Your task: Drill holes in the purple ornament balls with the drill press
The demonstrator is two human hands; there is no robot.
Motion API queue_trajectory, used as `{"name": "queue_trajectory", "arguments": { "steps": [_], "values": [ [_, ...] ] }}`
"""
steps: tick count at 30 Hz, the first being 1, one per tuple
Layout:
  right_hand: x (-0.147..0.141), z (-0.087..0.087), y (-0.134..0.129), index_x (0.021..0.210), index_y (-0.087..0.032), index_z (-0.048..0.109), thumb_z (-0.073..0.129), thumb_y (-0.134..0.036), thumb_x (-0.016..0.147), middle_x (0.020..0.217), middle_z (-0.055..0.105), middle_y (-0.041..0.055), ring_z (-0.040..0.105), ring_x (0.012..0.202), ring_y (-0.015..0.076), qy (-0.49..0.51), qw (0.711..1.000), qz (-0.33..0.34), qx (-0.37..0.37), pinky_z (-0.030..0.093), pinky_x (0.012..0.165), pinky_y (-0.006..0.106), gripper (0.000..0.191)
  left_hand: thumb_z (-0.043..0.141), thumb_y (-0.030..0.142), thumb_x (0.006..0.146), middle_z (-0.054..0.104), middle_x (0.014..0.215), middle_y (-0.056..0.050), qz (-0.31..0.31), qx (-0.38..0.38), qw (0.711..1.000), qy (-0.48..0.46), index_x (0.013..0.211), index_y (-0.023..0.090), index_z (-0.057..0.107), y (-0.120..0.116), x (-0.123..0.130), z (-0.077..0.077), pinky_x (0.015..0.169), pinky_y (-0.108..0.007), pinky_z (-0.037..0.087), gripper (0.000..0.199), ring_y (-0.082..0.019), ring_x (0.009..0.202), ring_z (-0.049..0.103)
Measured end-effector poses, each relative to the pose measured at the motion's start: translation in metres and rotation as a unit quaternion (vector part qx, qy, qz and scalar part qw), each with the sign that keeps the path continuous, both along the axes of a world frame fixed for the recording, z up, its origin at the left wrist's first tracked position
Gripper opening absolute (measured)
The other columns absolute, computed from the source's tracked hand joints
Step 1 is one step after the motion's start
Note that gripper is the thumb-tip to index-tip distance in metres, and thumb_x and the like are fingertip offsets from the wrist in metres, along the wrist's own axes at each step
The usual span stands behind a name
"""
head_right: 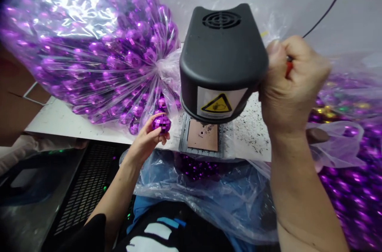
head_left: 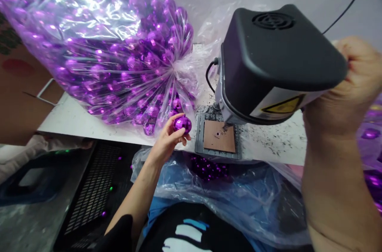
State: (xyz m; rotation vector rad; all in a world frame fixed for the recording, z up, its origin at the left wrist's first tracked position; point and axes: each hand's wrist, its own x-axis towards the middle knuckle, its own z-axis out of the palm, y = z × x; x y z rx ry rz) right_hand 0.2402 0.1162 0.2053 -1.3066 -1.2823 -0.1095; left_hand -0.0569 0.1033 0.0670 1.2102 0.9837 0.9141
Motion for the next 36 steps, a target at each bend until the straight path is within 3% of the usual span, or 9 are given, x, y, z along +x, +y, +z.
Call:
{"name": "queue_trajectory", "arguments": {
  "steps": [3, 6, 9, 12, 18, 24, 31, 36],
  "values": [
    [0.0, 0.0, 0.0, 0.058, -0.016, 0.025, 0.057, -0.025, 0.087, 0.059, 0.022, -0.0037, 0.024, 0.058, -0.0009, 0.001, 1.0, 0.011, 0.001, 0.017, 0.056, 0.019, 0.044, 0.058, 0.052, 0.087, 0.06, 0.126, -0.012, -0.063, -0.055, 0.994, -0.074, 0.138, 0.03, 0.043, -0.01, 0.012, -0.005, 0.064, -0.033, 0.054, 0.057, -0.02, 0.085, 0.068],
    [0.002, -0.001, 0.0, 0.059, -0.016, 0.024, 0.059, -0.03, 0.087, 0.06, 0.022, -0.0035, 0.022, 0.061, 0.0001, -0.003, 1.0, 0.018, -0.008, 0.018, 0.055, 0.018, 0.047, 0.052, 0.052, 0.092, 0.06, 0.128, -0.011, -0.084, -0.049, 0.994, -0.047, 0.134, 0.028, 0.049, -0.016, 0.028, -0.014, 0.068, -0.031, 0.053, 0.049, -0.019, 0.089, 0.067],
    [0.005, -0.002, 0.001, 0.06, -0.017, 0.023, 0.057, -0.036, 0.09, 0.061, 0.026, -0.0031, 0.023, 0.062, 0.0007, -0.009, 1.0, 0.021, -0.016, 0.021, 0.055, 0.018, 0.048, 0.069, 0.044, 0.082, 0.064, 0.117, -0.008, -0.056, 0.037, 0.994, 0.08, 0.125, 0.022, 0.053, -0.017, 0.047, -0.024, 0.08, -0.032, 0.053, 0.051, -0.021, 0.099, 0.065],
    [0.004, -0.003, 0.001, 0.061, -0.017, 0.023, 0.055, -0.039, 0.091, 0.061, 0.026, -0.0032, 0.024, 0.061, 0.0005, -0.004, 1.0, 0.024, -0.016, 0.021, 0.055, 0.018, 0.049, 0.079, 0.036, 0.073, 0.065, 0.111, -0.006, -0.007, 0.131, 0.976, 0.173, 0.117, 0.02, 0.055, -0.01, 0.064, -0.035, 0.088, -0.036, 0.052, 0.053, -0.022, 0.101, 0.064],
    [-0.003, -0.001, -0.003, 0.065, -0.012, 0.034, 0.046, -0.05, 0.093, 0.063, 0.03, -0.0037, 0.027, 0.061, -0.0012, 0.0, 0.999, 0.035, -0.007, 0.021, 0.058, 0.016, 0.048, 0.084, 0.032, 0.073, 0.067, 0.112, -0.005, 0.014, 0.25, 0.941, 0.227, 0.117, 0.021, 0.058, 0.002, 0.081, -0.053, 0.092, -0.038, 0.049, 0.052, -0.023, 0.103, 0.062],
    [-0.005, -0.001, -0.004, 0.065, -0.011, 0.035, 0.045, -0.052, 0.093, 0.062, 0.03, -0.0045, 0.027, 0.061, -0.0019, 0.005, 0.999, 0.039, -0.004, 0.02, 0.059, 0.017, 0.05, 0.085, 0.035, 0.072, 0.065, 0.108, -0.005, -0.003, 0.335, 0.903, 0.269, 0.112, 0.023, 0.062, 0.005, 0.094, -0.054, 0.091, -0.038, 0.047, 0.048, -0.024, 0.104, 0.058],
    [-0.003, -0.001, -0.003, 0.067, -0.01, 0.034, 0.041, -0.053, 0.093, 0.064, 0.027, -0.0044, 0.025, 0.061, -0.0036, -0.008, 0.999, 0.04, -0.005, 0.02, 0.059, 0.017, 0.051, 0.083, 0.028, 0.069, 0.061, 0.106, -0.006, -0.016, 0.308, 0.887, 0.342, 0.103, 0.021, 0.064, 0.007, 0.113, -0.051, 0.094, -0.041, 0.044, 0.04, -0.026, 0.104, 0.056],
    [-0.003, -0.001, -0.004, 0.065, -0.011, 0.031, 0.041, -0.056, 0.092, 0.064, 0.024, -0.0046, 0.025, 0.061, -0.0035, -0.012, 0.999, 0.035, -0.01, 0.022, 0.059, 0.016, 0.054, 0.082, 0.033, 0.073, 0.061, 0.113, -0.006, -0.035, 0.307, 0.892, 0.33, 0.105, 0.022, 0.06, 0.004, 0.115, -0.049, 0.105, -0.046, 0.038, 0.04, -0.027, 0.113, 0.054]
  ]
}}
